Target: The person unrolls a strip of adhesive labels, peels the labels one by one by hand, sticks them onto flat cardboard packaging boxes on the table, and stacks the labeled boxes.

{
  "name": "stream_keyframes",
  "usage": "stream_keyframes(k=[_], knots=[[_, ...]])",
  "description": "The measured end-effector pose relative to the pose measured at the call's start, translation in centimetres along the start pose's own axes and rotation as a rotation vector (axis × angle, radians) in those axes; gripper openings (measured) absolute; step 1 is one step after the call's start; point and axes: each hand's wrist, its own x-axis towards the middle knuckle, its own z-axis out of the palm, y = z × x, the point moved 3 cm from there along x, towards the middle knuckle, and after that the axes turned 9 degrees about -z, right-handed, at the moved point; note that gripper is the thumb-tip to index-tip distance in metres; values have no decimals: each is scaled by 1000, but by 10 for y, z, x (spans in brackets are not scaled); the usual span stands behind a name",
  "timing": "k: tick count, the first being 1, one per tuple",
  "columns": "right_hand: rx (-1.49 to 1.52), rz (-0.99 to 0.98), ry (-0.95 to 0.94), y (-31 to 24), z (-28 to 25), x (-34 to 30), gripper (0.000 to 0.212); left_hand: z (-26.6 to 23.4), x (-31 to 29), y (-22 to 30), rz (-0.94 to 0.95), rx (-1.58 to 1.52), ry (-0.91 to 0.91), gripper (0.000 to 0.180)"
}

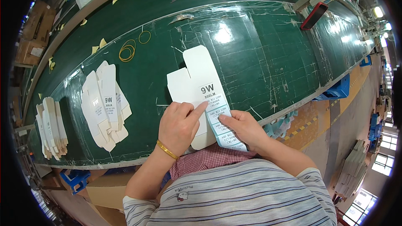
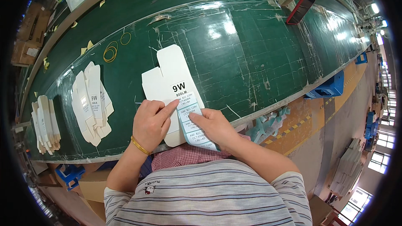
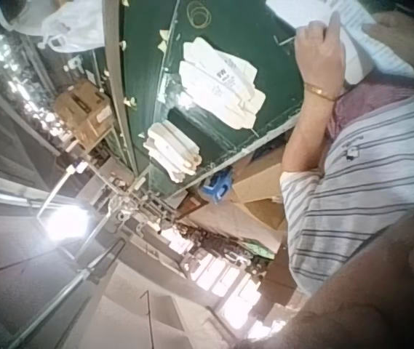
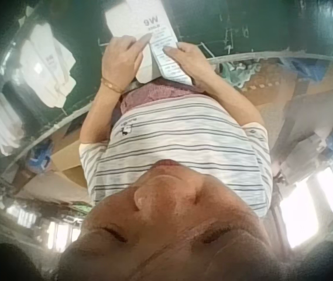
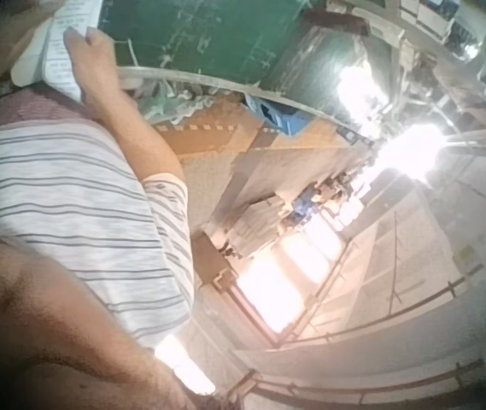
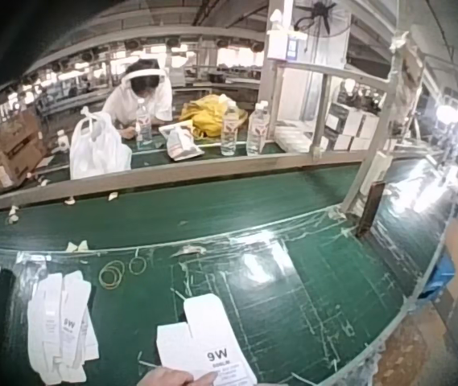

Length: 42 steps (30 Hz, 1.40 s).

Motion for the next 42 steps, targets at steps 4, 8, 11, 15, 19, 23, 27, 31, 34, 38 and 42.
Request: stream_keyframes(k=[4, 8, 11, 15, 19, 23, 27, 31, 34, 38, 42], knots=[[10, -6, -3, 1, 0, 1, 25, 0, 3, 2, -1, 38, -53, 43], [-1, 2, 0, 1, -1, 2, 25, -1, 11, 5, 20, 103, -156, 46], [-32, -24, -2, 3, -3, 2, 25, -2, 15, 6, 26, 139, -198, 44], [-215, -129, -10, 8, -4, -5, 25, -3, 17, 5, 34, 152, -212, 43], [-407, -291, -64, 16, -9, -19, 24, -1, 16, 4, 42, 171, -211, 42], [-348, -304, -131, 31, -18, -36, 21, 0, 15, 8, 59, 238, -197, 40], [-226, -337, -94, 38, -36, -48, 21, 3, 2, 9, 104, 299, -167, 40], [-149, -389, -49, 47, -53, -53, 23, 2, -12, 15, 193, 253, -49, 39], [-115, -402, -47, 49, -54, -58, 25, 1, -2, 27, 96, 289, -91, 38], [-68, -401, -30, 52, -54, -58, 21, 12, 16, 36, 54, 365, -120, 38], [-84, -411, -51, 54, -53, -58, 21, 21, 20, 31, 239, 295, 31, 34]])
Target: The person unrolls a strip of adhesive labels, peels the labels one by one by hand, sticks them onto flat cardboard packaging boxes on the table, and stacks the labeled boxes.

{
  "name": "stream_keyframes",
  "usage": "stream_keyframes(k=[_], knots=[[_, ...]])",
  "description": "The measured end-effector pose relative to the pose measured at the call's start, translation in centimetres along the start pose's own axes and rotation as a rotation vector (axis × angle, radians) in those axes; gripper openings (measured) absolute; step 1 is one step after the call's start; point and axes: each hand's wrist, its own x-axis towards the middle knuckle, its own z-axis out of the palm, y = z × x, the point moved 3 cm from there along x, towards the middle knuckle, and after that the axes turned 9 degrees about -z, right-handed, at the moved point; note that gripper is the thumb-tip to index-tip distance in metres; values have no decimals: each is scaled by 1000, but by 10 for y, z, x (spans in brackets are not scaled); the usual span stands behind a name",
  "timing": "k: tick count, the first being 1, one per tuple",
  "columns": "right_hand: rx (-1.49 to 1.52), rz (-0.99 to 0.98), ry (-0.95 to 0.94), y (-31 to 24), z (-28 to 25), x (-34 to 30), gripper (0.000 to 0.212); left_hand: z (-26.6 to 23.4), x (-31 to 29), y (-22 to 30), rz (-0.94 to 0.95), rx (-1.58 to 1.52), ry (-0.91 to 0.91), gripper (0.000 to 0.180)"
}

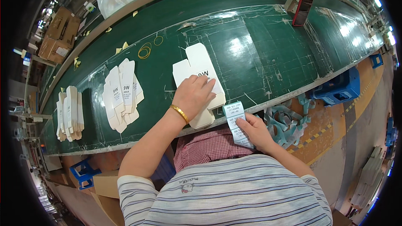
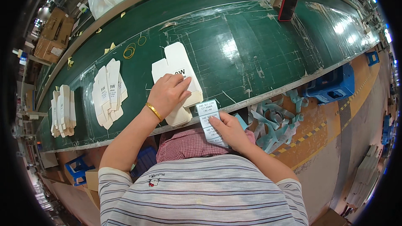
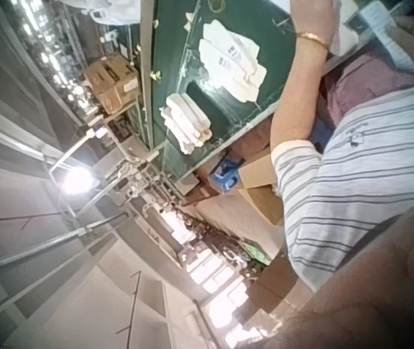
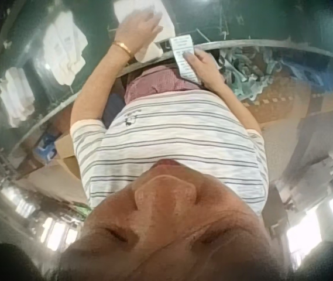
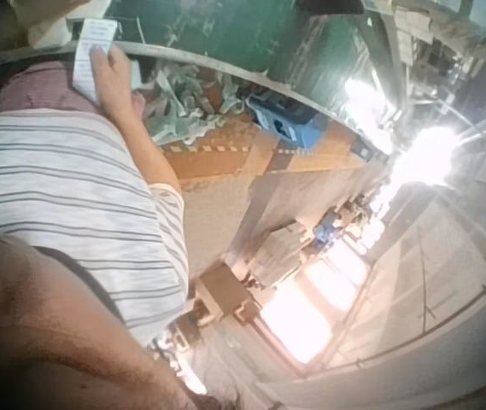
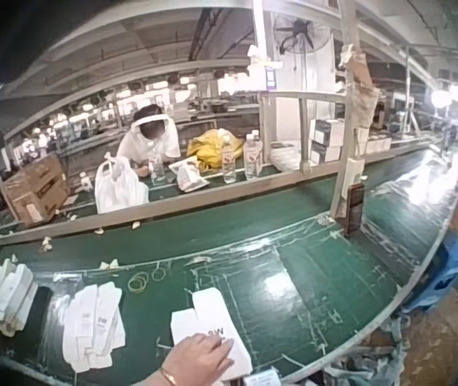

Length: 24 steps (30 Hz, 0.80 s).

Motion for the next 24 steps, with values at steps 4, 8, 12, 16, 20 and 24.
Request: stream_keyframes(k=[4, 8, 12, 16, 20, 24], knots=[[-18, 9, -41, 0, 6, 2, 20, 6, -7, 10, 136, 156, -49, 17], [-36, 8, -26, -3, 10, 3, 19, -20, -5, 14, 231, 146, -16, 8], [-52, 32, 19, -7, 8, 4, 21, -96, -21, -29, 210, 127, 136, 19], [-151, -99, -53, -16, 13, 11, 23, -146, -79, -88, 51, 393, 259, 24], [-288, -202, -96, -25, 16, 15, 22, -133, -114, -99, -259, 343, 138, 22], [-520, -422, -139, -34, 17, 15, 19, -89, -95, -29, -484, -456, 66, 24]])
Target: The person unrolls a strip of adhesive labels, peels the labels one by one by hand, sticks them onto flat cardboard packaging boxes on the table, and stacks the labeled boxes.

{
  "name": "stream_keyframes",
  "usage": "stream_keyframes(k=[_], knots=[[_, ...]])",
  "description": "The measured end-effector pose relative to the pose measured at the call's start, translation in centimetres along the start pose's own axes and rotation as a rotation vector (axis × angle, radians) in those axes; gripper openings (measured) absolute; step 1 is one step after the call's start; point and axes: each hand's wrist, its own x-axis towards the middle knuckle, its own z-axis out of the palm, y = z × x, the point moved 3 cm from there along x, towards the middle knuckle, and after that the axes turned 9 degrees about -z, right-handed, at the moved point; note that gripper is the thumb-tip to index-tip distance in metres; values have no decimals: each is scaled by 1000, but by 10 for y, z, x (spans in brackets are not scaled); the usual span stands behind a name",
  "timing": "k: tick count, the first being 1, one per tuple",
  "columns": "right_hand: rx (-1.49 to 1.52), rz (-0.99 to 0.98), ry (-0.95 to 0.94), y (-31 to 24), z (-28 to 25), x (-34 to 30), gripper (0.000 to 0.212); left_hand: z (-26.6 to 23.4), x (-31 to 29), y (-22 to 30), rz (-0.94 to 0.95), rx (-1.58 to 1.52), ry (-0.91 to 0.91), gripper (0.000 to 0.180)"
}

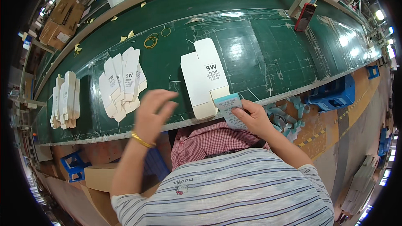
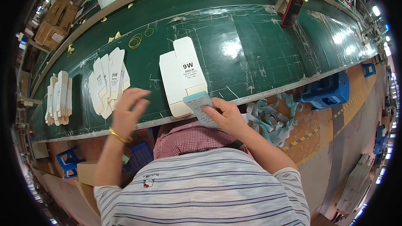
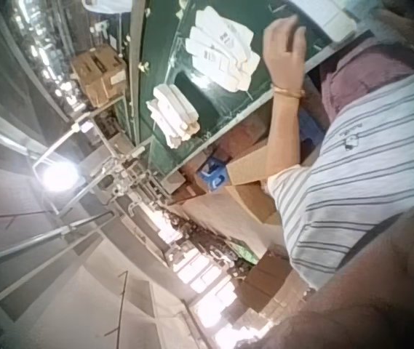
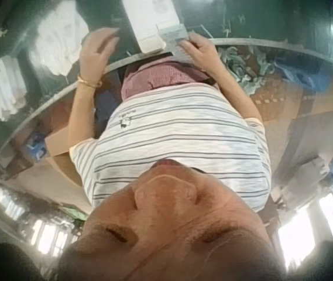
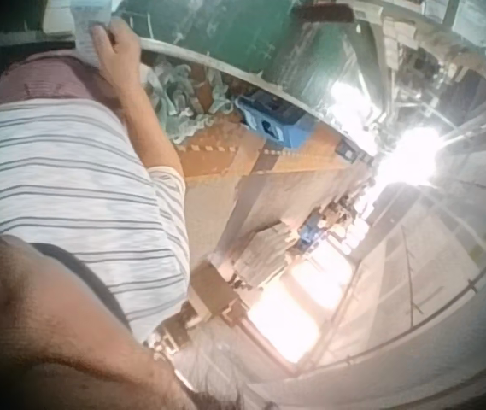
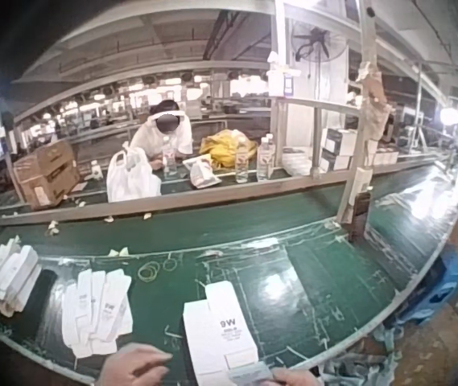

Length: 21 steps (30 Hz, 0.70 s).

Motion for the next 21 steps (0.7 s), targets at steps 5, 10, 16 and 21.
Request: stream_keyframes(k=[5, 10, 16, 21], knots=[[-126, -159, -16, -7, -3, 0, 19, 75, 2, 51, 22, -463, -133, 38], [193, -2, 118, -1, -8, 0, 34, 90, 10, 46, -175, -618, -286, 28], [-121, -100, -68, -8, -12, 14, 26, 91, 17, 45, -111, -583, -298, 26], [-114, -142, 73, -10, -6, 21, 16, 97, 16, 38, -260, -609, -289, 21]])
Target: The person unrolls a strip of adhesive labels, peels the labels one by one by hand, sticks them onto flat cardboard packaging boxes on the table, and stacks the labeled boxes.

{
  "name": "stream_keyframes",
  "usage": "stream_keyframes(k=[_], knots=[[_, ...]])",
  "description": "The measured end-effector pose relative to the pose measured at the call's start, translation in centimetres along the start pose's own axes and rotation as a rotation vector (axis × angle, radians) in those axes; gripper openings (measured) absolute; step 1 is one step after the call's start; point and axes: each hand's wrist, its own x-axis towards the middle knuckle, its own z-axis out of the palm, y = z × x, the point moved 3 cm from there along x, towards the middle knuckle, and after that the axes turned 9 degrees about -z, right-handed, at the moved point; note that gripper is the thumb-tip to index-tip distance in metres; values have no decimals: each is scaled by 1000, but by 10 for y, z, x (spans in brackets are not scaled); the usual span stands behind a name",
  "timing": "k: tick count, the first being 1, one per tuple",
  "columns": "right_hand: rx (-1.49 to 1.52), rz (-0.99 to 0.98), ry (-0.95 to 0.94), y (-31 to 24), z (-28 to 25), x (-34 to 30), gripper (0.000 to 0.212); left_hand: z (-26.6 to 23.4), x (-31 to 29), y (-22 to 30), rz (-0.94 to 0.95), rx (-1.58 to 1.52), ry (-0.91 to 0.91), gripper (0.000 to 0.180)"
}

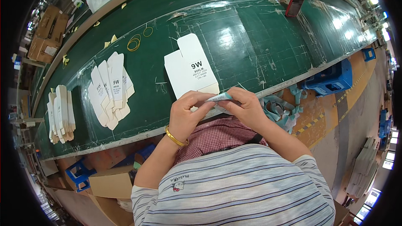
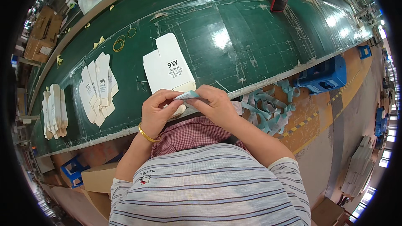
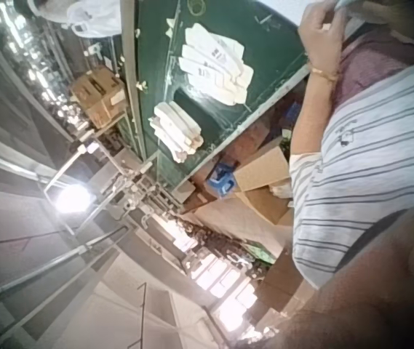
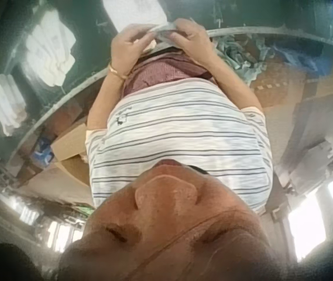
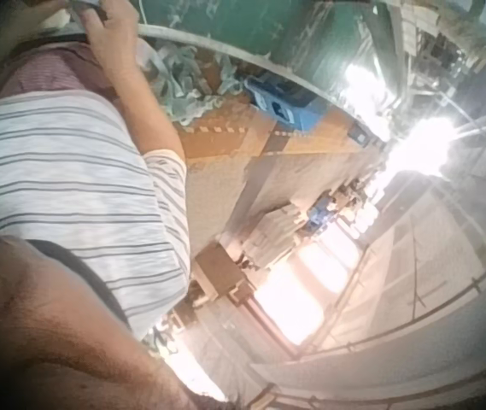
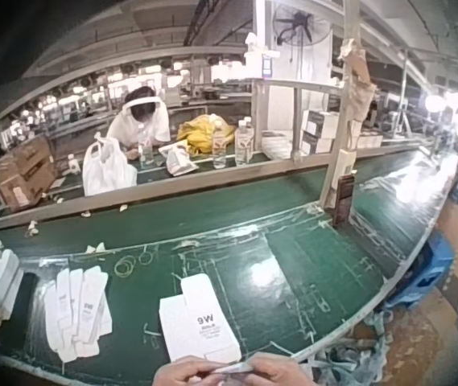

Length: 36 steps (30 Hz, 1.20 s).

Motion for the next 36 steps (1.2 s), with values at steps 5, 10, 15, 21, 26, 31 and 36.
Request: stream_keyframes(k=[5, 10, 15, 21, 26, 31, 36], knots=[[-104, 95, 4, -2, 8, 3, 14, -4, 4, -3, -8, -75, 124, 18], [-121, 207, -46, 4, 14, 4, 28, -14, 14, -3, 143, 83, 292, 19], [156, 440, -104, 21, 21, 3, 29, -25, 26, -4, 107, 196, 245, 23], [556, 792, 23, 20, 29, 17, 28, -50, 33, -20, 384, 495, 365, 25], [487, 832, -1, 26, 32, 26, 28, -49, 32, -24, 461, 597, 270, 30], [491, 867, 11, 31, 34, 27, 26, -47, 36, -23, 523, 667, 237, 34], [503, 886, 15, 37, 36, 24, 26, -43, 38, -20, 503, 765, 193, 37]])
